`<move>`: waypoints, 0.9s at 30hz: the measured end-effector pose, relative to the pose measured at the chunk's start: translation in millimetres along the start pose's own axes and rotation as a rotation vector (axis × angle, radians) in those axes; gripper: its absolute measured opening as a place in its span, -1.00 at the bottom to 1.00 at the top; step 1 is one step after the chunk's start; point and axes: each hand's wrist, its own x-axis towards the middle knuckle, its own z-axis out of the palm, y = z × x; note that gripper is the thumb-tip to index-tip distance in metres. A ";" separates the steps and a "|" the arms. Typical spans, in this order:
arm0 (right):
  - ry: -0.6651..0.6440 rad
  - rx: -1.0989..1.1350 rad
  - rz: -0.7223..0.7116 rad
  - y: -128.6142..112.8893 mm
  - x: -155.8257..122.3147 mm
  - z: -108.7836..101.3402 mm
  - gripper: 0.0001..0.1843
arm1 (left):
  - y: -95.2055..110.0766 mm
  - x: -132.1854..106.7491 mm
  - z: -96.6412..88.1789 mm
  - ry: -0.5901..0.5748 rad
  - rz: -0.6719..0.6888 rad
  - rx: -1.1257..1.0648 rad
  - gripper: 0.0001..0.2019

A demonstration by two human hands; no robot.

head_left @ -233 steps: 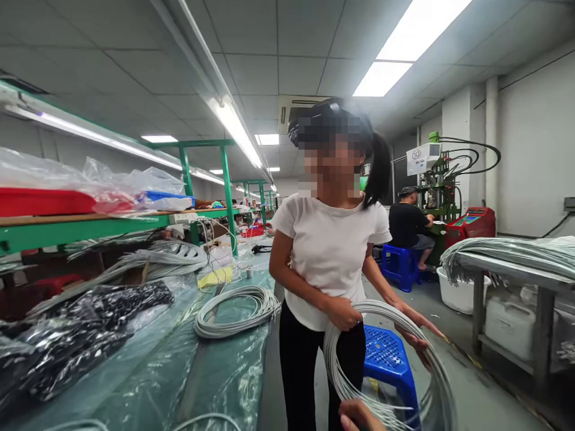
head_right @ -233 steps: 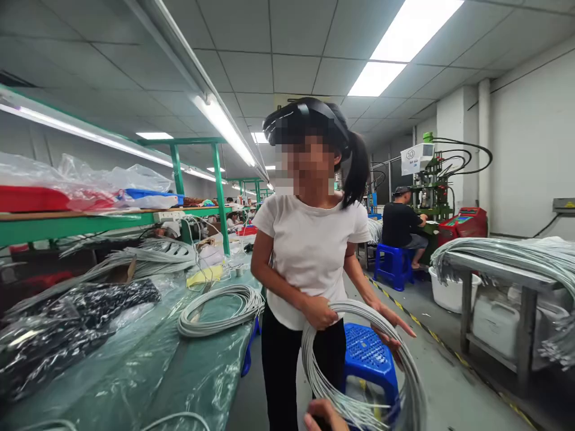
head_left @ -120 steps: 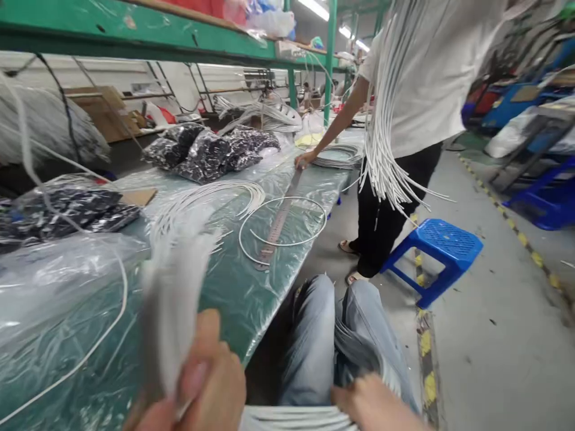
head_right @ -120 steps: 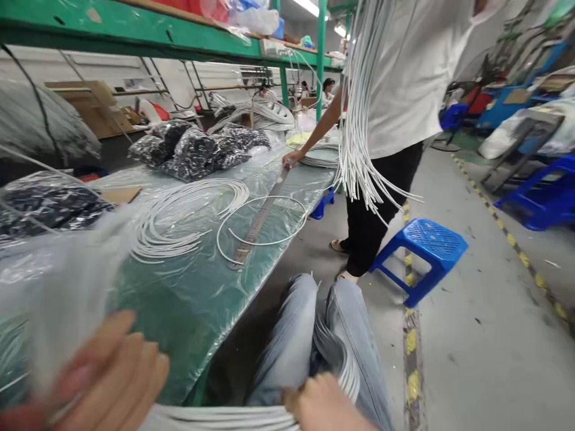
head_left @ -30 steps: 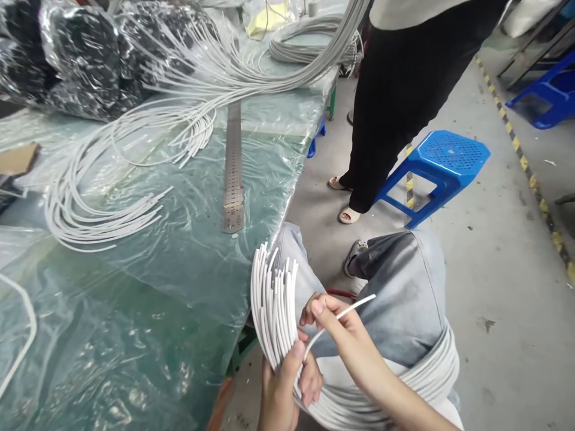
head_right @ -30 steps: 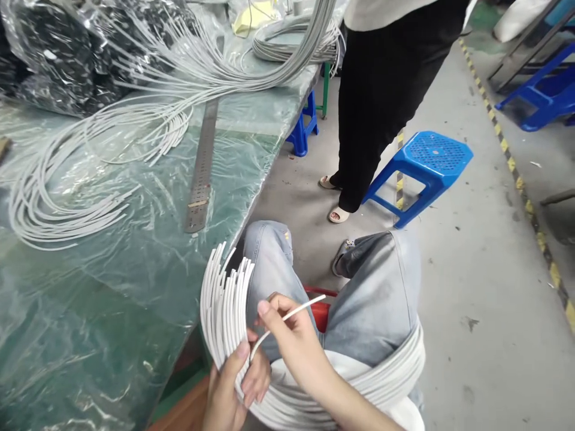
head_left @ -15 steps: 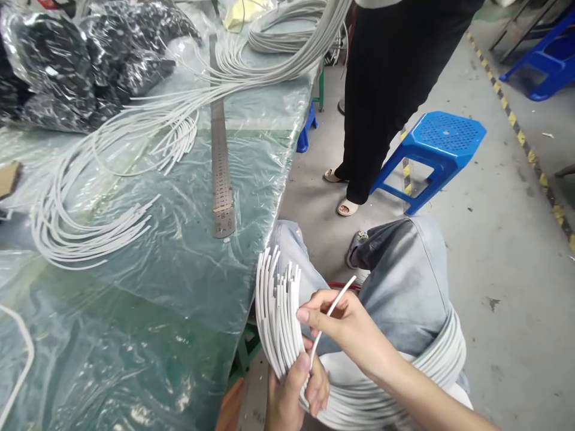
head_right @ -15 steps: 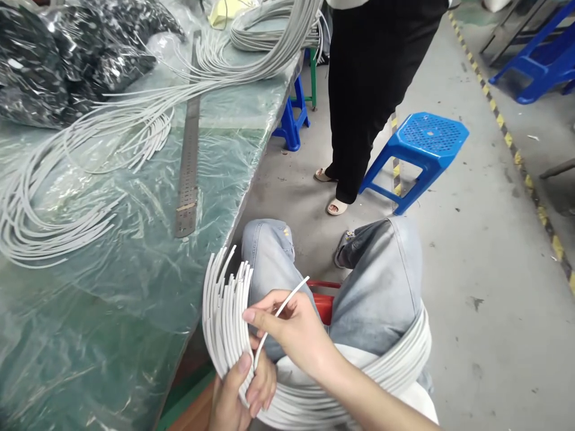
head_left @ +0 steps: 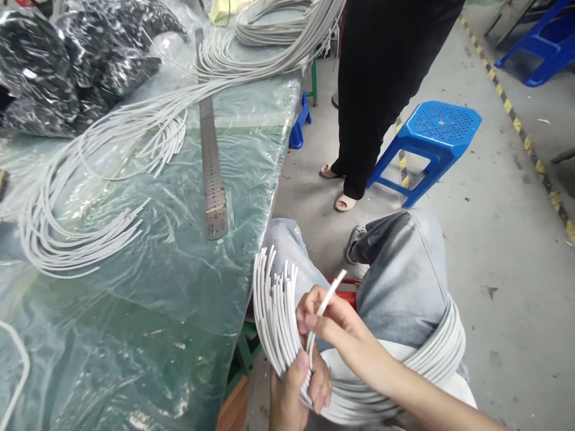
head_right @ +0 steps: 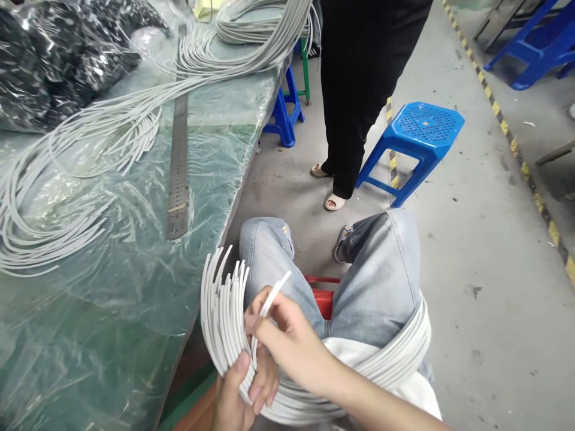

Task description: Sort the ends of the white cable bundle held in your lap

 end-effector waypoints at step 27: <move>0.167 -0.094 -0.053 7.2 1.3 3.9 -0.82 | 12.1 2.2 5.9 0.067 -0.187 0.015 -0.58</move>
